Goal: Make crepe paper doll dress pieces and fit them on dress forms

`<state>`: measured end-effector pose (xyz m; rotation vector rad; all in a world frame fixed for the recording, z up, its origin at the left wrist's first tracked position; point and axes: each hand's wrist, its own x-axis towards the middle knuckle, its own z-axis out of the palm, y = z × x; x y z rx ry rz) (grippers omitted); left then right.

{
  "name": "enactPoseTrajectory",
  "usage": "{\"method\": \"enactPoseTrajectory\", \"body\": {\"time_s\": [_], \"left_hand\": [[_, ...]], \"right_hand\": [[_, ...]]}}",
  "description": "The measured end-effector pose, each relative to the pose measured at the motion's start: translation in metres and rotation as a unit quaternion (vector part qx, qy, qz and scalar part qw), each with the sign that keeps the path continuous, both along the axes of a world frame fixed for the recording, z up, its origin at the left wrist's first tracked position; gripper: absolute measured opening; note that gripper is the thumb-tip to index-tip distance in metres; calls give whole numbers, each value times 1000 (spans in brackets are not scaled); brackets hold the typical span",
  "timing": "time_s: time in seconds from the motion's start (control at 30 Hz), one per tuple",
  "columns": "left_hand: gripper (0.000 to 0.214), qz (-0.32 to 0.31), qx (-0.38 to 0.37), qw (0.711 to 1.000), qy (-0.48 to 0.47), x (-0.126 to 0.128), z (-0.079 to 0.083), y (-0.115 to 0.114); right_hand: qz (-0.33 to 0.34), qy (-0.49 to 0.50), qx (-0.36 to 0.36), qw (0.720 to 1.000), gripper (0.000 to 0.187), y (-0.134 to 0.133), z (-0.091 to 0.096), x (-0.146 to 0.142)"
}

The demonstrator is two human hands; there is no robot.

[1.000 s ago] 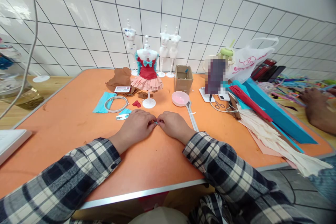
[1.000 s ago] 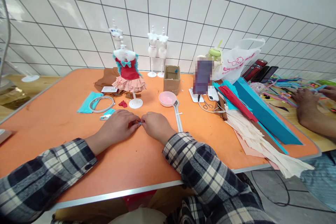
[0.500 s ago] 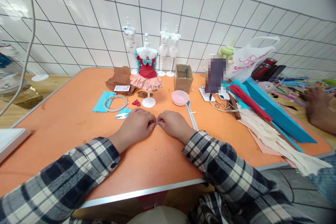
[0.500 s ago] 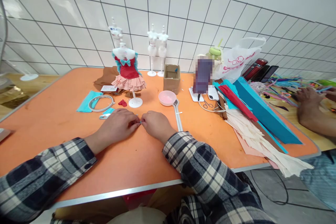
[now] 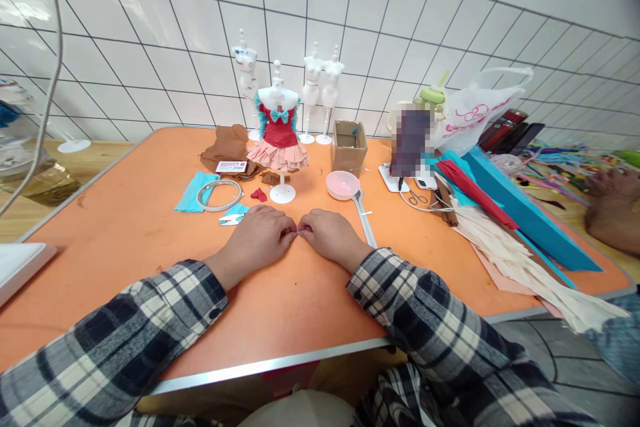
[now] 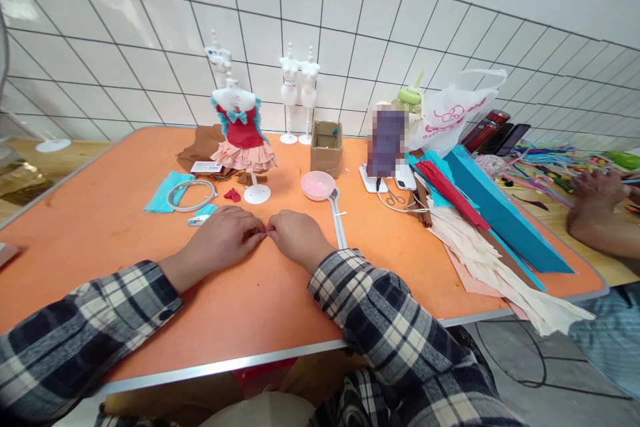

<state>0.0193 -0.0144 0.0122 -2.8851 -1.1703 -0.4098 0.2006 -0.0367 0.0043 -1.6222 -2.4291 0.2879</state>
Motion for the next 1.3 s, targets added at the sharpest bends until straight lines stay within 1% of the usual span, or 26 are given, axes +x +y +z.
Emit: {"method": "enactPoseTrajectory", "body": {"time_s": [0.13, 0.23, 0.33, 0.5, 0.8, 0.93, 1.07, 1.13, 1.23, 1.3], "left_hand": [[19, 2, -10, 1000, 5, -1, 0, -1], [19, 2, -12, 1000, -14, -3, -1, -2], [25, -2, 3, 999, -41, -4, 1, -4], [18, 3, 34, 998, -43, -3, 2, -6], [19, 14, 56, 998, -35, -3, 1, -7], [17, 9, 51, 998, -40, -2, 2, -6], [18, 0, 35, 998, -46, -3, 2, -5], [18, 2, 25, 998, -60, -6, 2, -3], [16, 14, -2, 995, -99, -12, -1, 4], [14, 28, -23, 991, -128, -16, -4, 10]], "right_hand": [[1, -14, 6, 1000, 19, -1, -1, -1], [11, -33, 22, 999, 23, -3, -1, -1], [27, -48, 43, 998, 27, -5, -1, 0], [36, -46, 55, 997, 29, -7, 1, 0], [34, -35, 46, 998, 30, -8, 5, 1], [38, -35, 50, 997, 28, -8, 3, -1], [36, -14, 35, 999, 26, -9, 4, -1], [24, 32, 37, 999, 25, -6, 9, 5], [-37, 109, 60, 992, 25, 1, 17, 26], [-76, 106, 68, 989, 20, 6, 21, 43]]}}
